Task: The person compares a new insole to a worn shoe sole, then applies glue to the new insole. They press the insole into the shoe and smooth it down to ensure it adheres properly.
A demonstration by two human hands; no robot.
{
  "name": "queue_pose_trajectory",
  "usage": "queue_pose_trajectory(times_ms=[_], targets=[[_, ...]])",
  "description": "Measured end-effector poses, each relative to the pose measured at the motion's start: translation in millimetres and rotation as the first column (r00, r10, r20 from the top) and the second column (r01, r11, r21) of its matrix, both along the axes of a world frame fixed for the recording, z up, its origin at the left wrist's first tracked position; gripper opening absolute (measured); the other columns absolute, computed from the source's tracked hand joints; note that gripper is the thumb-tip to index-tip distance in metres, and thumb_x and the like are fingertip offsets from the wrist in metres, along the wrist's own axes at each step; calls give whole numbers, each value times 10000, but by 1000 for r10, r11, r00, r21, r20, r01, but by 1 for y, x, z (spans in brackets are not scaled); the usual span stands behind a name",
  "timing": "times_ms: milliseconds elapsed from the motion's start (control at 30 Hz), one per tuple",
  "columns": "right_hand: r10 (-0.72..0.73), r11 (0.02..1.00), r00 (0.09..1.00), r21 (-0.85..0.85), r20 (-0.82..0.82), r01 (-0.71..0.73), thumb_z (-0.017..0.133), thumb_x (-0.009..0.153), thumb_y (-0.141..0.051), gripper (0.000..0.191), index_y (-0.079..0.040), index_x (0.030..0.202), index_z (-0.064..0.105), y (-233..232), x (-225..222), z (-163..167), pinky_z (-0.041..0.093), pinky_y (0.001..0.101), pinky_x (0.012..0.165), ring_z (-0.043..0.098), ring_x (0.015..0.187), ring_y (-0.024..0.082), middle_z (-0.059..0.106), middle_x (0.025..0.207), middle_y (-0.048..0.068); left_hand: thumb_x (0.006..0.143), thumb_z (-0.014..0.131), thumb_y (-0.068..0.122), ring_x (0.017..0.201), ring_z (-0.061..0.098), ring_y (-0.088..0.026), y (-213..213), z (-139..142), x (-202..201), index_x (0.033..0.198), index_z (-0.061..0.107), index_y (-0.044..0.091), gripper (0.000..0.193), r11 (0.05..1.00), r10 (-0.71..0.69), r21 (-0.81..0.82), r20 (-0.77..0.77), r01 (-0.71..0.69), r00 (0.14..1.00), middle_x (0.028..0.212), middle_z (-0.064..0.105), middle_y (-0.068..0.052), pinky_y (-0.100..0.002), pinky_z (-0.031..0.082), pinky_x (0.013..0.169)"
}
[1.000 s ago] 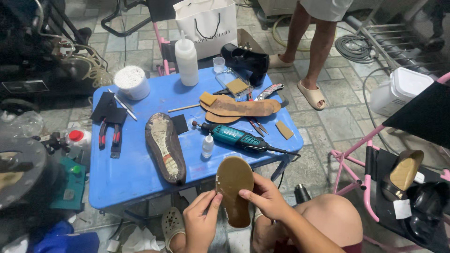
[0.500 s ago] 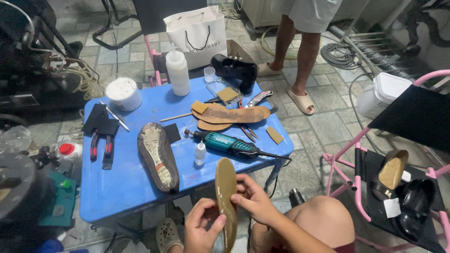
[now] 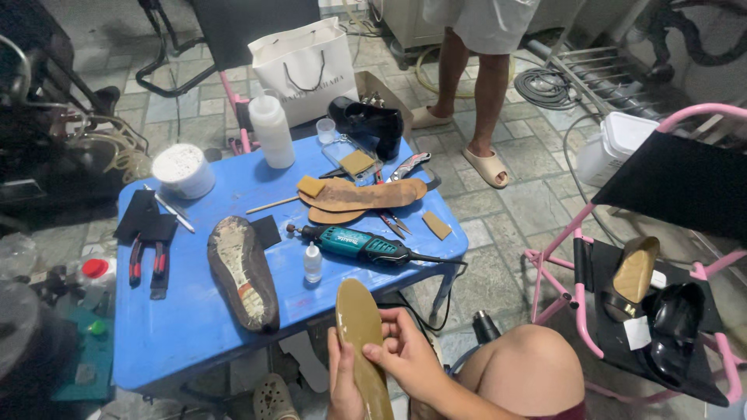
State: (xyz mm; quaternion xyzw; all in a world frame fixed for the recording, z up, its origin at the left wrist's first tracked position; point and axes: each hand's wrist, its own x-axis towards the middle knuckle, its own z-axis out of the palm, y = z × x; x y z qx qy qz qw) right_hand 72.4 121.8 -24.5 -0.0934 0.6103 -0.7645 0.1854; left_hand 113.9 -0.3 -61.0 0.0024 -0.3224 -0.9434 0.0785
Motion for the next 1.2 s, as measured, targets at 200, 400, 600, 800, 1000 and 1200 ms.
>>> queue_pose_trajectory(times_ms=[200, 400, 600, 800, 1000, 1200], targets=[[52, 836, 933, 527, -355, 154, 802, 856, -246, 363, -45, 1125, 666, 34, 13, 51, 551, 268, 679, 687, 771, 127, 666, 978, 49, 997, 390, 411, 1223, 607, -368, 23, -5, -12, 1491, 317, 80, 599, 991, -63, 127, 95, 51, 993, 1504, 464, -251, -493, 554, 933], [-108, 535, 718, 569, -687, 625, 803, 793, -238, 255, -84, 995, 783, 173, 13, 61, 513, 304, 739, 690, 851, 167, 773, 905, 54, 1005, 419, 408, 1234, 609, -407, 29, -22, -14, 1551, 296, 53, 663, 966, -192, -143, 156, 215, 969, 1531, 466, -320, -441, 586, 743], [-689, 87, 445, 544, -573, 835, 704, 976, -227, 333, 23, 1187, 639, 341, -32, -26, 535, 346, 789, 684, 879, 225, 716, 1000, 123, 1061, 338, 548, 1268, 539, -440, 21, -35, -6, 1621, 243, 103, 722, 810, -563, 275, 116, 518, 819, 1581, 346, -326, -486, 574, 829], [-442, -282, 509, 653, -739, 702, 736, 986, -275, 426, 29, 1274, 657, 399, -78, -75, 455, 505, 1016, 552, 1187, 450, 614, 1288, 249, 984, 304, 581, 1359, 448, -474, 24, -23, -20, 1571, 281, 110, 753, 725, -647, 453, 188, 519, 739, 1575, 286, -330, -559, 483, 1008], [-226, -464, 818, 797, -529, 387, 860, 816, -511, 595, 41, 1015, 763, 411, -107, -70, 490, 508, 939, 601, 1122, 442, 725, 1122, 238, 1050, 273, 595, 1402, 439, -468, 23, 18, -24, 1615, 279, 96, 754, 717, -667, 372, 119, 590, 736, 1653, 284, -248, -569, 455, 1073], [-651, 335, 674, 666, -348, 667, 778, 954, -494, 609, 42, 1224, 671, 405, -107, -35, 474, 560, 1037, 638, 1160, 459, 669, 1198, 279, 1043, 268, 650, 1402, 478, -394, 8, 47, -30, 1630, 313, 102, 804, 808, -578, 235, 131, 541, 806, 1663, 334, -228, -506, 455, 1086]])
